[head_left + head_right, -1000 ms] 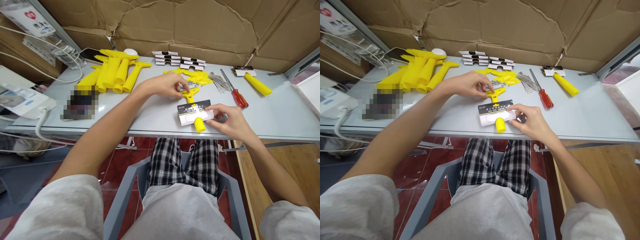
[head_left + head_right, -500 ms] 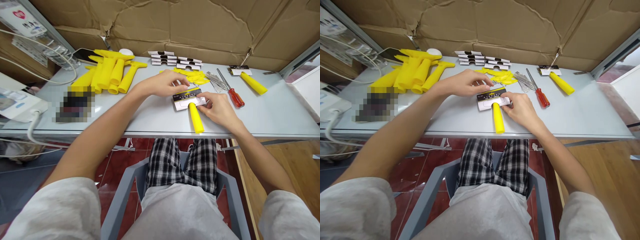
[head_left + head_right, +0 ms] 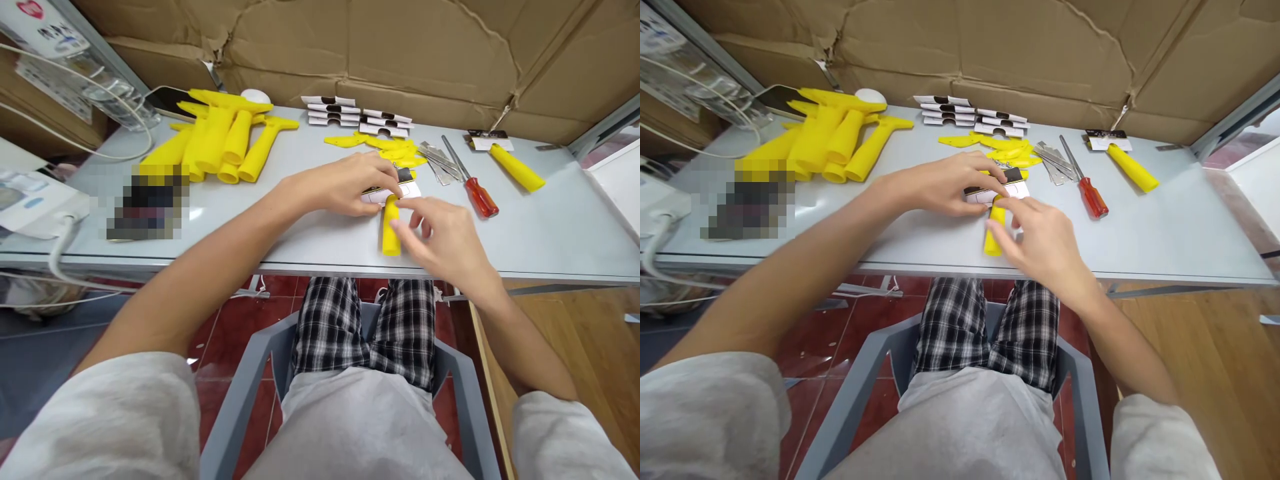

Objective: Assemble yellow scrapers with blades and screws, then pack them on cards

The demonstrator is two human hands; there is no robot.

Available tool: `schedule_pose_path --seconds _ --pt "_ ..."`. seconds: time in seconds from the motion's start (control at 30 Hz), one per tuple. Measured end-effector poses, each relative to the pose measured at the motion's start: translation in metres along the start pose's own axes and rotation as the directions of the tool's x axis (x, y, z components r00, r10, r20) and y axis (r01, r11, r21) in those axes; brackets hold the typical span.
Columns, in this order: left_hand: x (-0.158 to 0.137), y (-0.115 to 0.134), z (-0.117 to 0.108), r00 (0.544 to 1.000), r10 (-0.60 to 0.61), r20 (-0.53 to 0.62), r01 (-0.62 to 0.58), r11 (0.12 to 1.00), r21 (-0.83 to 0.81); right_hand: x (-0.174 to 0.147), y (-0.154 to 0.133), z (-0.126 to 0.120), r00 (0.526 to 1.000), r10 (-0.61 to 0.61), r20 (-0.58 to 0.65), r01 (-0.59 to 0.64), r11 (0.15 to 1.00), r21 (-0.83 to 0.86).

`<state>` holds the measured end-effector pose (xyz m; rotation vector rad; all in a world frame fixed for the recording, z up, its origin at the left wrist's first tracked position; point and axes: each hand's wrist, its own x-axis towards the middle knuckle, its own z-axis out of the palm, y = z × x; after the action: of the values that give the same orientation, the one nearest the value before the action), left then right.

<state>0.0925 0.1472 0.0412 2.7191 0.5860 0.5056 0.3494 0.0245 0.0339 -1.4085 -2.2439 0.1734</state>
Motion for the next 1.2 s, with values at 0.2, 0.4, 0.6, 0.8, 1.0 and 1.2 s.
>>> schedule_pose_path --seconds 0.2,0.4,0.6,0.8,1.0,1.2 --pt "0.0 -0.004 0.002 1.0 -0.008 -0.018 0.009 0.997 0.082 -0.007 -0.03 -0.001 0.951 0.035 0.306 -0.02 0.998 -0.051" --pt "-0.001 -0.011 0.005 0.997 -0.062 -0.054 0.069 0.987 0.148 -0.015 -0.008 -0.008 0.917 -0.139 0.374 0.106 0.989 0.106" --pt "0.0 -0.013 0.002 0.996 -0.083 -0.008 0.084 0.985 0.149 -0.027 0.011 -0.009 0.91 -0.331 0.249 0.286 0.937 0.2" --pt "0.0 -0.014 -0.003 0.997 -0.065 0.03 0.063 0.996 0.067 -0.029 0.026 -0.011 0.911 -0.358 0.207 0.324 0.929 0.181" --pt "-0.002 -0.017 -0.003 0.994 -0.104 0.019 0.102 0.988 0.12 -0.022 0.033 -0.008 0.914 -0.348 0.207 0.308 0.93 0.201" --pt "-0.001 -0.018 -0.002 0.993 -0.115 -0.024 0.117 0.981 0.155 -0.014 0.038 -0.001 0.911 -0.384 0.154 0.346 0.911 0.224"
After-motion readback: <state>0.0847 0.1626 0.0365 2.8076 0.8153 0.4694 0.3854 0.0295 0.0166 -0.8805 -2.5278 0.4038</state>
